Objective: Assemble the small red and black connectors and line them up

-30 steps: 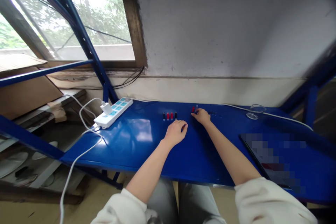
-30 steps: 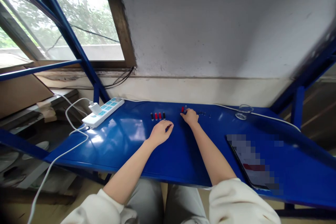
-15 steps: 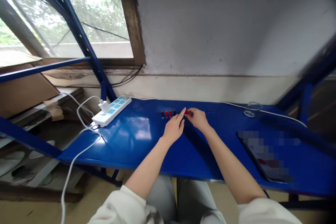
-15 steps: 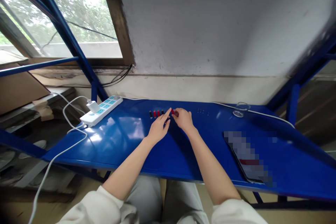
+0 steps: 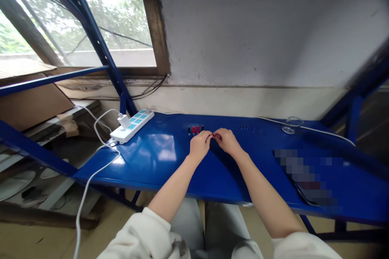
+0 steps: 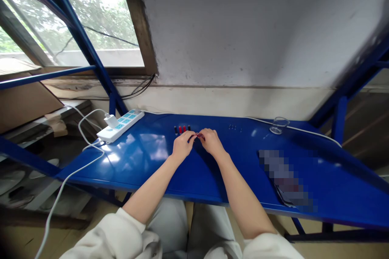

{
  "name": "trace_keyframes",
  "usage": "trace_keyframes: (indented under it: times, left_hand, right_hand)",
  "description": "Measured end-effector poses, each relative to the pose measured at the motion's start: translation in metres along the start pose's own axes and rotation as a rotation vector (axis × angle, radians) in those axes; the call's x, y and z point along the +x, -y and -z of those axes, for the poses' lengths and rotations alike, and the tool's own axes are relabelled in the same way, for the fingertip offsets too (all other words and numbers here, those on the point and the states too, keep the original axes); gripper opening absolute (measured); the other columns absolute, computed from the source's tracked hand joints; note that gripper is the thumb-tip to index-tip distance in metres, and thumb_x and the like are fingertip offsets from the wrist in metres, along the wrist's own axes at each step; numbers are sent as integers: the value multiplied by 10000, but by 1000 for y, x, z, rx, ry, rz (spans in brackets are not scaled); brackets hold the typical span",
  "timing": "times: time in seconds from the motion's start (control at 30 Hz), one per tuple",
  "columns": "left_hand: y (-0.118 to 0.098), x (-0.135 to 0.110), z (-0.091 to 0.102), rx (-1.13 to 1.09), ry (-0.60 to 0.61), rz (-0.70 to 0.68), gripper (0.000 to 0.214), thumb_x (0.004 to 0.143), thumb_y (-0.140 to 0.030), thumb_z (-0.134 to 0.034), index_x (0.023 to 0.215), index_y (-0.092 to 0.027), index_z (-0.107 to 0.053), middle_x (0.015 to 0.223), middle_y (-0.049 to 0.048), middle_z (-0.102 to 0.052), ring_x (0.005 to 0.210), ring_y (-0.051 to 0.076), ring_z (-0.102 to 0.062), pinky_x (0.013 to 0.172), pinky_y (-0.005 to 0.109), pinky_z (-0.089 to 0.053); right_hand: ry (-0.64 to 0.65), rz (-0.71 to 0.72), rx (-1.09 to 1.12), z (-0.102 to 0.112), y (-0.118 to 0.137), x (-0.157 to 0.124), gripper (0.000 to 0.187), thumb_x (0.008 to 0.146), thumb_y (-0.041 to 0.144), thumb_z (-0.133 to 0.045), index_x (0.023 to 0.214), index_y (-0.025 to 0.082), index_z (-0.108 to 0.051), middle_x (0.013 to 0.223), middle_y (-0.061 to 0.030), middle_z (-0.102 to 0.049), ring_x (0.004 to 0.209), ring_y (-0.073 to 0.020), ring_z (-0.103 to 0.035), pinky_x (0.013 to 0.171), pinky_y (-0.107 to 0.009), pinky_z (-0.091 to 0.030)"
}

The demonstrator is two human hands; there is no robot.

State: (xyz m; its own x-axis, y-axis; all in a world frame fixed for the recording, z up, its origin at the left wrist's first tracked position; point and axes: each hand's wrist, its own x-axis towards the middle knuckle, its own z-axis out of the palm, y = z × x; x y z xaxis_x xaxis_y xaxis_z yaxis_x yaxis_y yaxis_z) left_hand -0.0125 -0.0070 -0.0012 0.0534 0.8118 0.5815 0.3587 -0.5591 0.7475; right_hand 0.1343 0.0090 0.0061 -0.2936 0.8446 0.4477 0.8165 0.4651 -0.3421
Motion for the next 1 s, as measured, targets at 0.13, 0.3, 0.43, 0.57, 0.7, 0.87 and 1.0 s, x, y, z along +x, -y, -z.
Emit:
trace_keyframes:
  times: [0.13, 0.3, 0.43, 0.57, 0.7, 0.87, 1.0]
  left_hand:
    - [-1, 3, 0, -109, -89, 93, 97, 756, -253, -521, 721, -197, -591, 742, 19, -593, 567, 104, -529, 597, 223, -433]
    - [-8, 8, 2, -278, -198, 204, 110, 759, -282, -519, 775, -175, -538, 681, -12, -536, 468, 63, -501, 486, 185, -416]
    - [-11, 8, 2, -316, -193, 212, 117, 750, -285, -532, 761, -168, -525, 661, -21, -521, 471, 55, -494, 488, 177, -422]
    - [-10, 8, 2, -314, -166, 224, 106, 744, -273, -534, 758, -169, -522, 651, -24, -520, 472, 55, -489, 488, 177, -421]
    - [-9, 8, 2, -305, -160, 225, 94, 748, -265, -523, 759, -172, -519, 645, -26, -516, 476, 57, -490, 489, 177, -417]
    - [-8, 8, 1, -301, -156, 208, 89, 757, -261, -513, 759, -172, -510, 664, -24, -520, 476, 53, -489, 494, 176, -413]
    - [-5, 8, 0, -299, -138, 190, 96, 766, -270, -507, 780, -175, -507, 678, -20, -528, 487, 58, -494, 506, 184, -426]
  right_hand:
    - [-37, -74, 67, -4, -3, -1, 214, 813, 346, -457, 764, 182, -585, 674, -32, -597, 630, -144, -532, 604, -244, -322]
    - [-23, -105, 42, -5, -2, -3, 249, 839, 349, -406, 762, 190, -582, 654, -31, -606, 577, -136, -535, 558, -228, -311]
    - [1, -79, 18, -5, -1, -4, 232, 843, 298, -391, 765, 187, -578, 707, -44, -611, 618, -138, -541, 561, -224, -313]
    - [-3, -88, 9, -6, -2, -3, 233, 844, 281, -375, 789, 184, -579, 722, -48, -604, 639, -142, -537, 576, -226, -324]
    - [-8, -77, 3, -6, -3, -3, 232, 844, 276, -372, 800, 181, -579, 737, -52, -607, 656, -147, -538, 590, -230, -331]
    - [-13, -69, 11, -7, -3, -4, 236, 842, 273, -366, 788, 182, -577, 715, -48, -599, 632, -145, -531, 577, -230, -328]
    - [-1, -66, 26, -7, -2, -4, 242, 844, 274, -360, 792, 186, -580, 721, -47, -604, 636, -145, -535, 582, -230, -335]
